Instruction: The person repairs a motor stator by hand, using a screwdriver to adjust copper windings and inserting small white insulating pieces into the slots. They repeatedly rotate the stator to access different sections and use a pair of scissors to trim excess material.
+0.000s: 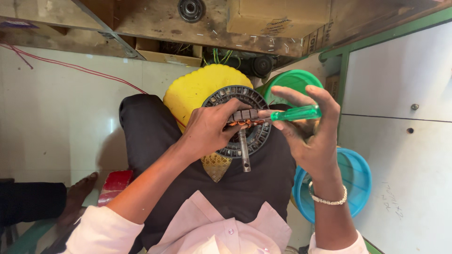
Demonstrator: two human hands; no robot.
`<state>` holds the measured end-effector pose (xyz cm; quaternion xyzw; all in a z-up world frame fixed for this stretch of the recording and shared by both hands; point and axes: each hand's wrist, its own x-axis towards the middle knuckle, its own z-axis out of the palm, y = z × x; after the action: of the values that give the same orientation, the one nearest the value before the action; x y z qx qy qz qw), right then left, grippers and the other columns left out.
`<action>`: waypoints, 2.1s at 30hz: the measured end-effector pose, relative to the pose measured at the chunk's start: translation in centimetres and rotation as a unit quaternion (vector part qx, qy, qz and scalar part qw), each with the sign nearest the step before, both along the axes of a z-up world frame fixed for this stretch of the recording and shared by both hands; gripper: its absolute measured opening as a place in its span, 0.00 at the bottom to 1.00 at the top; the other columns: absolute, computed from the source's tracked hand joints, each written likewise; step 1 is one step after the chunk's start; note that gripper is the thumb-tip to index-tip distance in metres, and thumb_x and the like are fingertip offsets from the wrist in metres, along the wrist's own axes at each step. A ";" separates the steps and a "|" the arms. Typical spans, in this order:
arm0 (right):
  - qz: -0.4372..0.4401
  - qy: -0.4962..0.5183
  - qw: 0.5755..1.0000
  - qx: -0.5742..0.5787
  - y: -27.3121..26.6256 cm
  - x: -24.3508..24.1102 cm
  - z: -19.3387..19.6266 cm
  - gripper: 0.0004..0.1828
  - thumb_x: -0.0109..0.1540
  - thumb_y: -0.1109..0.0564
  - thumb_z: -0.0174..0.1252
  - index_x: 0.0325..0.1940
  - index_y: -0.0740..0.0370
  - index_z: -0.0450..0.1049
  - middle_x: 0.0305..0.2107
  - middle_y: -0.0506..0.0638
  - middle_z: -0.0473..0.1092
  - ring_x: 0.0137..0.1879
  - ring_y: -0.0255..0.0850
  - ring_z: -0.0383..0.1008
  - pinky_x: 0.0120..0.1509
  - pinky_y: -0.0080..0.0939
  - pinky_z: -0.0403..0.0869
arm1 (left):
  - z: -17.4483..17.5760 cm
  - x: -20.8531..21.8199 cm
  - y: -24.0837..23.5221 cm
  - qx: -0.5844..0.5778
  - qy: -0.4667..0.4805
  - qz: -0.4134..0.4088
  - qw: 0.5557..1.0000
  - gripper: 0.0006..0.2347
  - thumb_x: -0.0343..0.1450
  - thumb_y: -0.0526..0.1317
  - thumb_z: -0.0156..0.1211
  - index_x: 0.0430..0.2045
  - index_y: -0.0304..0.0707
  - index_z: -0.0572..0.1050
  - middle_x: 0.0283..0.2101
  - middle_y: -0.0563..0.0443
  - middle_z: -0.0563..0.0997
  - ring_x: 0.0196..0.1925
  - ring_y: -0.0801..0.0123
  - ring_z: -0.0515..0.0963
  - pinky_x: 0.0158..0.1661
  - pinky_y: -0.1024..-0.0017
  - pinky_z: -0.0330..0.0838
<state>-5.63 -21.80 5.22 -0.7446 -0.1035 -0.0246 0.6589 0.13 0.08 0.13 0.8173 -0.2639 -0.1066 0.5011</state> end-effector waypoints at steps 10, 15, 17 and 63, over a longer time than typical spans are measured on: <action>-0.113 -0.029 0.992 -0.044 4.5 -1.9 0.5 0.18 0.72 0.73 0.52 0.58 0.61 0.52 0.51 0.61 0.69 0.57 0.47 0.80 0.59 0.43 0.84 | 0.0 -0.2 -0.2 -0.006 -0.011 0.013 1.000 0.18 0.63 0.33 0.70 0.46 0.45 0.74 0.39 0.49 0.85 0.41 0.50 0.84 0.35 0.59 0.76; -0.164 -0.029 0.980 -0.104 6.3 -2.5 0.7 0.17 0.71 0.72 0.52 0.54 0.62 0.51 0.50 0.62 0.70 0.57 0.46 0.81 0.47 0.38 0.81 | 0.3 -0.2 -0.3 0.006 -0.003 0.012 1.000 0.18 0.64 0.35 0.71 0.46 0.46 0.74 0.38 0.49 0.85 0.39 0.51 0.84 0.35 0.58 0.75; -0.176 -0.023 0.978 -0.112 6.6 -2.7 0.9 0.17 0.71 0.72 0.52 0.53 0.62 0.51 0.49 0.61 0.71 0.55 0.45 0.81 0.40 0.34 0.80 | 0.5 -0.3 -0.3 0.007 0.000 0.015 1.000 0.17 0.65 0.36 0.71 0.46 0.46 0.74 0.38 0.49 0.85 0.39 0.52 0.84 0.35 0.58 0.75; -0.322 -0.131 0.754 -0.557 -5.8 17.6 2.9 0.21 0.66 0.50 0.61 0.63 0.53 0.72 0.47 0.51 0.74 0.54 0.55 0.73 0.56 0.61 0.70 | 7.7 20.4 12.6 0.261 -0.370 0.356 0.817 0.23 0.67 0.57 0.67 0.48 0.41 0.80 0.49 0.47 0.78 0.50 0.51 0.71 0.47 0.50 0.65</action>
<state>11.98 -27.57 8.09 -0.9589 0.0618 -0.2702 0.0609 20.50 12.63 7.79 0.9323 -0.0823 0.3247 0.1365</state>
